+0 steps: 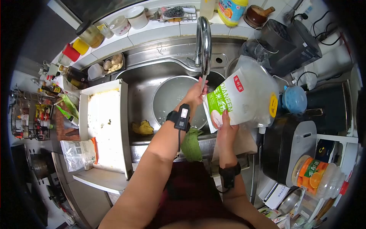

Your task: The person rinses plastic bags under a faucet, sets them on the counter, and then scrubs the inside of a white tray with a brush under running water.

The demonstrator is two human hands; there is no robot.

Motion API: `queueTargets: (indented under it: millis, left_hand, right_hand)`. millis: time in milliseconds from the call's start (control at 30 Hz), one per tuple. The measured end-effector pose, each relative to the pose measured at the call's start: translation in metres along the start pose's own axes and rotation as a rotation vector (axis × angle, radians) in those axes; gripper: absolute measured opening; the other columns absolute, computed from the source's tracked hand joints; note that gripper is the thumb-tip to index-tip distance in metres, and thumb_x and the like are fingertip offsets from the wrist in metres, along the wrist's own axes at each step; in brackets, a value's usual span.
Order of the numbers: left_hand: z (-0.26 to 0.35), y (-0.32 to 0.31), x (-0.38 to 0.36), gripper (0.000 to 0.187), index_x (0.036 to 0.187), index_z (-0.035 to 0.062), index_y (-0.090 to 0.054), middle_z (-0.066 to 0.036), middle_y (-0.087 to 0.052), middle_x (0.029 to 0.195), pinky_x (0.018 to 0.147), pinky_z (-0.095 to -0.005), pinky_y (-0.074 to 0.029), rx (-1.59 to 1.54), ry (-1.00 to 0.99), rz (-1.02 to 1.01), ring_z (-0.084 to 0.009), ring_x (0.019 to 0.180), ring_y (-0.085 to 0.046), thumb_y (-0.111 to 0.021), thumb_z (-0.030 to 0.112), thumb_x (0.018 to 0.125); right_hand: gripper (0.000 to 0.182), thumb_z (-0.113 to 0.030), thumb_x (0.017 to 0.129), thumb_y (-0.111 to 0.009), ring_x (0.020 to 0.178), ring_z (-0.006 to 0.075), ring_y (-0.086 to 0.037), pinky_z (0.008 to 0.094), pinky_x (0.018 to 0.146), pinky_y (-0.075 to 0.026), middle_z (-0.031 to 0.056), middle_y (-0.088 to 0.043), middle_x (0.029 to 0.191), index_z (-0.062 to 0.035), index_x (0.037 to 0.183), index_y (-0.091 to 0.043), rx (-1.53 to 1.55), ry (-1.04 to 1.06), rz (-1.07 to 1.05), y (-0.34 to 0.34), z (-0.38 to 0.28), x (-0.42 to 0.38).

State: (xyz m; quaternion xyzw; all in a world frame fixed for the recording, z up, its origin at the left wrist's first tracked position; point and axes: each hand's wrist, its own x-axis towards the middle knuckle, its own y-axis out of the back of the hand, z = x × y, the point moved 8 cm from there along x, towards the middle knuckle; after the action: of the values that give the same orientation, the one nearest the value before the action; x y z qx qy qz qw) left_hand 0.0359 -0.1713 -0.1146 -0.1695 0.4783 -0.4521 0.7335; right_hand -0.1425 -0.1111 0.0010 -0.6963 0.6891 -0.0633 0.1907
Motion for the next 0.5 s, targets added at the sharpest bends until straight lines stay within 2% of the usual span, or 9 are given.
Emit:
queueTargets:
  millis: [100, 133, 167, 233, 267, 367, 500]
  left_hand:
    - [0.025, -0.015, -0.01, 0.045, 0.098, 0.0021, -0.055, 0.001, -0.051, 0.064, 0.048, -0.0195, -0.041, 0.264, -0.089, -0.029, -0.0079, 0.053, -0.047, -0.052, 0.045, 0.086]
    - [0.028, -0.017, -0.016, 0.049, 0.102, 0.0017, -0.056, -0.001, -0.058, 0.074, 0.06, -0.0209, -0.044, 0.341, -0.075, -0.097, -0.0089, 0.063, -0.052, -0.051, 0.048, 0.086]
    - [0.034, -0.02, -0.022, 0.051, 0.101, 0.0017, -0.057, -0.002, -0.06, 0.076, 0.065, -0.0222, -0.044, 0.444, -0.118, -0.133, -0.0094, 0.066, -0.053, -0.047, 0.049, 0.087]
    - [0.05, -0.034, -0.049, 0.054, 0.099, 0.0017, -0.059, -0.004, -0.062, 0.081, 0.075, -0.0248, -0.043, 0.658, -0.203, -0.2, -0.0102, 0.073, -0.054, -0.041, 0.052, 0.09]
    - [0.048, -0.021, -0.049, 0.06, 0.11, 0.0011, -0.057, -0.006, -0.063, 0.097, 0.088, -0.0255, -0.038, 0.728, -0.132, -0.209, -0.012, 0.091, -0.054, -0.039, 0.055, 0.089]
    - [0.064, -0.024, -0.073, 0.062, 0.117, 0.001, -0.054, -0.006, -0.059, 0.108, 0.092, -0.0254, -0.036, 0.865, -0.18, -0.155, -0.0126, 0.102, -0.05, -0.039, 0.055, 0.089]
    - [0.074, -0.033, -0.078, 0.048, 0.119, 0.0047, -0.051, 0.0, -0.057, 0.109, 0.09, -0.0244, -0.037, 0.875, -0.25, -0.307, -0.0091, 0.101, -0.049, -0.048, 0.043, 0.09]
  right_hand:
    - [0.031, -0.015, 0.087, -0.058, 0.093, 0.0144, -0.056, 0.0279, 0.082, -0.043, 0.0083, -0.058, 0.106, 0.004, 0.111, -0.054, 0.03, -0.024, -0.028, -0.009, -0.01, 0.009]
    - [0.031, -0.015, 0.087, -0.058, 0.095, 0.0143, -0.055, 0.0278, 0.083, -0.043, 0.0084, -0.058, 0.107, 0.0038, 0.111, -0.053, -0.002, -0.069, -0.026, -0.011, -0.008, 0.01]
    - [0.032, -0.014, 0.086, -0.059, 0.096, 0.0143, -0.055, 0.0277, 0.084, -0.042, 0.0085, -0.058, 0.107, 0.0036, 0.112, -0.053, -0.034, -0.111, -0.023, -0.013, -0.005, 0.012]
    - [0.033, -0.014, 0.086, -0.059, 0.095, 0.0144, -0.056, 0.0277, 0.084, -0.043, 0.0083, -0.058, 0.107, 0.0036, 0.113, -0.053, 0.103, -0.102, -0.066, -0.024, 0.002, 0.019]
    - [0.033, -0.014, 0.085, -0.06, 0.094, 0.0144, -0.056, 0.0277, 0.083, -0.043, 0.0082, -0.058, 0.107, 0.0036, 0.113, -0.052, 0.173, -0.099, -0.09, -0.031, 0.006, 0.022]
    - [0.033, -0.013, 0.085, -0.061, 0.093, 0.0143, -0.056, 0.0277, 0.083, -0.044, 0.0077, -0.059, 0.107, 0.0032, 0.112, -0.053, 0.176, -0.114, -0.118, -0.042, 0.01, 0.028]
    - [0.033, -0.013, 0.084, -0.061, 0.093, 0.0145, -0.056, 0.0283, 0.082, -0.045, 0.0078, -0.058, 0.107, 0.0028, 0.113, -0.053, 0.157, -0.15, -0.158, -0.052, 0.007, 0.031]
